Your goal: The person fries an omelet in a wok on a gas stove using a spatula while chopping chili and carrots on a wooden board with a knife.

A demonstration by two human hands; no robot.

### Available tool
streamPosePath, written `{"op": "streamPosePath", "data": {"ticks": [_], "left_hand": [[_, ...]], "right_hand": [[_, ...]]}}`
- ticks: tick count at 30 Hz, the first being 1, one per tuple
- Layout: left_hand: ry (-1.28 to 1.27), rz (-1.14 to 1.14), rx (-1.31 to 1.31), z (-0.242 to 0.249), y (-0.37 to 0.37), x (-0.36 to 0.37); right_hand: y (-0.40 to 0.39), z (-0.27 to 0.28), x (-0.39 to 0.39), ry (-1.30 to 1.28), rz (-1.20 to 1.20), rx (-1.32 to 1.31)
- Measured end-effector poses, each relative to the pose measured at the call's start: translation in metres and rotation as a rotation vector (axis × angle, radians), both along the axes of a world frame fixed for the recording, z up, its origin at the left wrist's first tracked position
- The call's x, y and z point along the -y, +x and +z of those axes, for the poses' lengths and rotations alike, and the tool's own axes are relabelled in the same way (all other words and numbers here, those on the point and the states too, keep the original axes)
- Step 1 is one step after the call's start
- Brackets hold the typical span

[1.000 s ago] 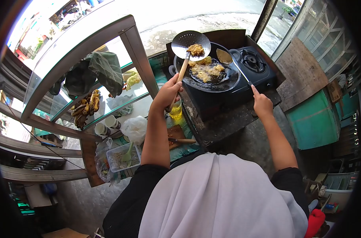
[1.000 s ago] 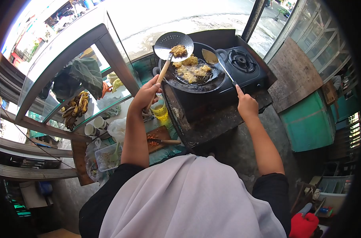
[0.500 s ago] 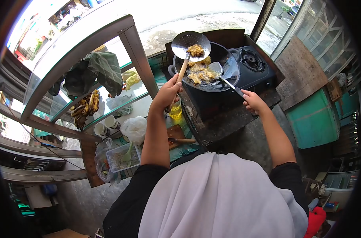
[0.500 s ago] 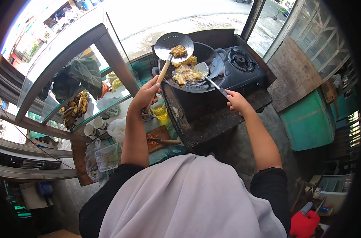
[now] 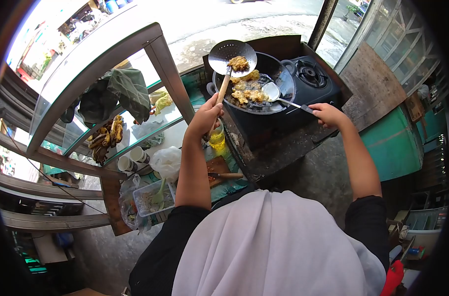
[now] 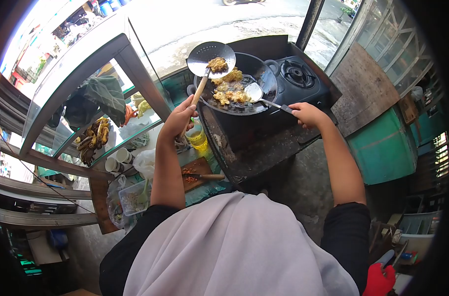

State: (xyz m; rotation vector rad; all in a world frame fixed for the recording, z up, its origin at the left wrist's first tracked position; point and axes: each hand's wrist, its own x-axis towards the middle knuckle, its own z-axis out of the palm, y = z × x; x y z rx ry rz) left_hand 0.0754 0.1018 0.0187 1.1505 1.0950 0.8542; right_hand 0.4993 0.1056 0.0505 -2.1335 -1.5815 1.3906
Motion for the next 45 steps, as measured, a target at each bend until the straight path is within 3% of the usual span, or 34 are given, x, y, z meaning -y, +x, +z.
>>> {"op": "streamPosePath", "data": {"ticks": [5,19,23,35,38,41,42,45], "left_hand": [[0.004,-0.005,-0.020,0.006,0.005,0.003],[0.007,0.003,-0.007,0.002,0.005,0.005],[0.009,-0.013,0.010,0.002,0.002,0.007],[-0.051,-0.043,-0.181,-0.013,0.009,-0.007],[-0.045,-0.082,-0.230,-0.032,0.013,-0.016],[-0.090,-0.099,-0.168,-0.030,0.017,-0.015],[-0.094,-0.106,-0.152,-0.031,0.018,-0.015],[-0.110,-0.125,-0.123,-0.029,0.019,-0.012]], "right_hand": [[-0.014,-0.020,-0.009,-0.063,-0.013,-0.129],[-0.036,-0.064,0.002,0.065,-0.174,-0.400],[-0.014,-0.083,0.015,0.222,-0.154,-0.358],[-0.005,-0.008,0.053,0.375,-0.183,-0.397],[-0.006,-0.005,0.052,0.460,-0.108,-0.277],[-0.014,-0.016,0.056,1.067,0.208,0.214],[-0.029,0.001,0.065,0.818,0.097,0.236],[-0.042,0.009,0.071,0.764,0.152,0.526]]}}
